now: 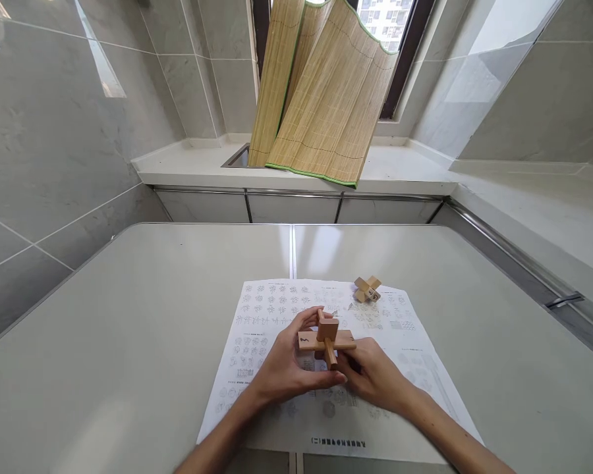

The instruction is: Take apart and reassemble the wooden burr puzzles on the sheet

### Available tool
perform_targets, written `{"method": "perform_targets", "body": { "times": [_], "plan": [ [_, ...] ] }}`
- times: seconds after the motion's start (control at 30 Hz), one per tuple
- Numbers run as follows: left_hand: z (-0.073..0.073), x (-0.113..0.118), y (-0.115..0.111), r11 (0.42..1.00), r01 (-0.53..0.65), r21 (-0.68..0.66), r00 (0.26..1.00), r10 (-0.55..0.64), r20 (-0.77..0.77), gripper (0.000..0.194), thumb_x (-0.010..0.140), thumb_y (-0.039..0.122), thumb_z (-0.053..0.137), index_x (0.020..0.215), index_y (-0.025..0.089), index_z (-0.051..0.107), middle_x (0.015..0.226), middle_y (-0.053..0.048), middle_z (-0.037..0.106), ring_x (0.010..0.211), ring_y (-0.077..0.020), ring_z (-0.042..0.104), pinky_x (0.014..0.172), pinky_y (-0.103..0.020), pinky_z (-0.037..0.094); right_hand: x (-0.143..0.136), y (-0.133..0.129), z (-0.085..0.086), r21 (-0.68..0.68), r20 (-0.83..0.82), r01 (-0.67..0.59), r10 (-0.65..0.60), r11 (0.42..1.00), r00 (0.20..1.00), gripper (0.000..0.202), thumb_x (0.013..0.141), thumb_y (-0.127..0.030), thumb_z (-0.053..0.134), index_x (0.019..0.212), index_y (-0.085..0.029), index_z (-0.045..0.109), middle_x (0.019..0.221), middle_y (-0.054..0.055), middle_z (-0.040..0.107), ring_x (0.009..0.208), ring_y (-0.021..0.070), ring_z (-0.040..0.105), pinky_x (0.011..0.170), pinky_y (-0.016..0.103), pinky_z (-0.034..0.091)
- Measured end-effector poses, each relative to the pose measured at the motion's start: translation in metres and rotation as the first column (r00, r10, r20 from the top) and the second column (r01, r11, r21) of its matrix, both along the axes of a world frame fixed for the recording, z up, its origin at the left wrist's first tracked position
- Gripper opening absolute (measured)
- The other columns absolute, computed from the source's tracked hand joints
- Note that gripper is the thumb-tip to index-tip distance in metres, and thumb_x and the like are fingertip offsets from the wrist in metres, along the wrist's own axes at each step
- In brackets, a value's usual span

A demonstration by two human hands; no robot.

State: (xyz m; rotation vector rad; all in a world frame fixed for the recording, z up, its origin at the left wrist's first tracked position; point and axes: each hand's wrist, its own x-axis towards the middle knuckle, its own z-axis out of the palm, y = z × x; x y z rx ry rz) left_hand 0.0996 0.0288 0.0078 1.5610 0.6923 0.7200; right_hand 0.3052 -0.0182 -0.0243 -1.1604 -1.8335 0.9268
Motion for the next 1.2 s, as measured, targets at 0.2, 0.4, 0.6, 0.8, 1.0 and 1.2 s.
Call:
{"method": "perform_targets", "body": {
  "times": [0.2,0.4,0.6,0.8,1.0,1.2],
  "plan": [
    [0.006,-0.002,0.0,0.997,-0.072,0.031,0.997,0.071,0.002,0.086,0.073,0.033,0.092,0.146,0.026,0.047,0.146,-0.014,0.058,0.135,-0.0321,0.057,0.115,-0.047,0.047,0.008,0.004,0.01,-0.248,-0.26,0.021,-0.088,0.969,0.962,0.025,0.099,-0.048,0.063,0.1,-0.023,0.065,0.066,-0.003,0.058,0.059,0.0156,0.049,0.06,0.027,0.038],
    [0.002,-0.001,-0.001,0.994,-0.044,0.101,0.999,0.046,-0.018,0.09,0.07,0.032,0.094,0.146,0.028,0.047,0.146,-0.011,0.058,0.129,-0.03,0.06,0.111,-0.043,0.049,0.01,0.007,0.011,-0.475,-0.514,-0.188,-0.098,0.859,0.852,0.045,0.102,-0.055,0.058,0.072,-0.021,0.052,0.055,-0.006,0.051,0.046,0.01,0.044,0.051,0.024,0.037],
    [0.0,0.001,0.0,0.972,-0.05,0.23,0.996,0.065,-0.055,0.094,0.063,0.036,0.098,0.143,0.027,0.05,0.14,-0.011,0.063,0.12,-0.0296,0.063,0.109,-0.044,0.049,0.005,0.007,0.006,-0.499,-0.608,-0.215,-0.163,0.84,0.777,0.043,0.099,-0.053,0.064,0.075,-0.02,0.053,0.052,-0.009,0.047,0.038,0.006,0.037,0.042,0.021,0.03],
    [0.001,0.002,0.001,0.975,-0.017,0.221,0.998,0.032,-0.062,0.096,0.06,0.037,0.099,0.144,0.025,0.053,0.142,-0.013,0.063,0.122,-0.0335,0.064,0.112,-0.05,0.047,0.007,0.006,0.003,-0.491,-0.669,-0.34,-0.097,0.802,0.737,0.037,0.101,-0.05,0.064,0.082,-0.018,0.056,0.058,-0.008,0.049,0.037,0.0056,0.043,0.039,0.02,0.033],
    [-0.001,0.0,0.001,0.991,-0.013,0.136,0.999,0.019,-0.043,0.11,0.058,0.038,0.101,0.154,0.029,0.048,0.147,-0.012,0.061,0.131,-0.0351,0.059,0.113,-0.05,0.047,0.006,0.005,0.004,-0.482,-0.729,-0.406,-0.097,0.776,0.678,0.034,0.1,-0.048,0.065,0.089,-0.017,0.059,0.061,-0.007,0.051,0.037,0.0061,0.045,0.038,0.019,0.035],
    [-0.004,-0.001,0.001,1.0,-0.026,-0.012,0.999,0.026,-0.019,0.097,0.064,0.035,0.099,0.149,0.025,0.054,0.148,-0.014,0.061,0.136,-0.0364,0.057,0.116,-0.05,0.044,0.009,0.006,-0.001,-0.487,-0.779,-0.472,-0.121,0.735,0.616,0.039,0.101,-0.045,0.064,0.075,-0.017,0.056,0.061,-0.002,0.057,0.039,0.0087,0.052,0.036,0.019,0.036]
  ]
}}
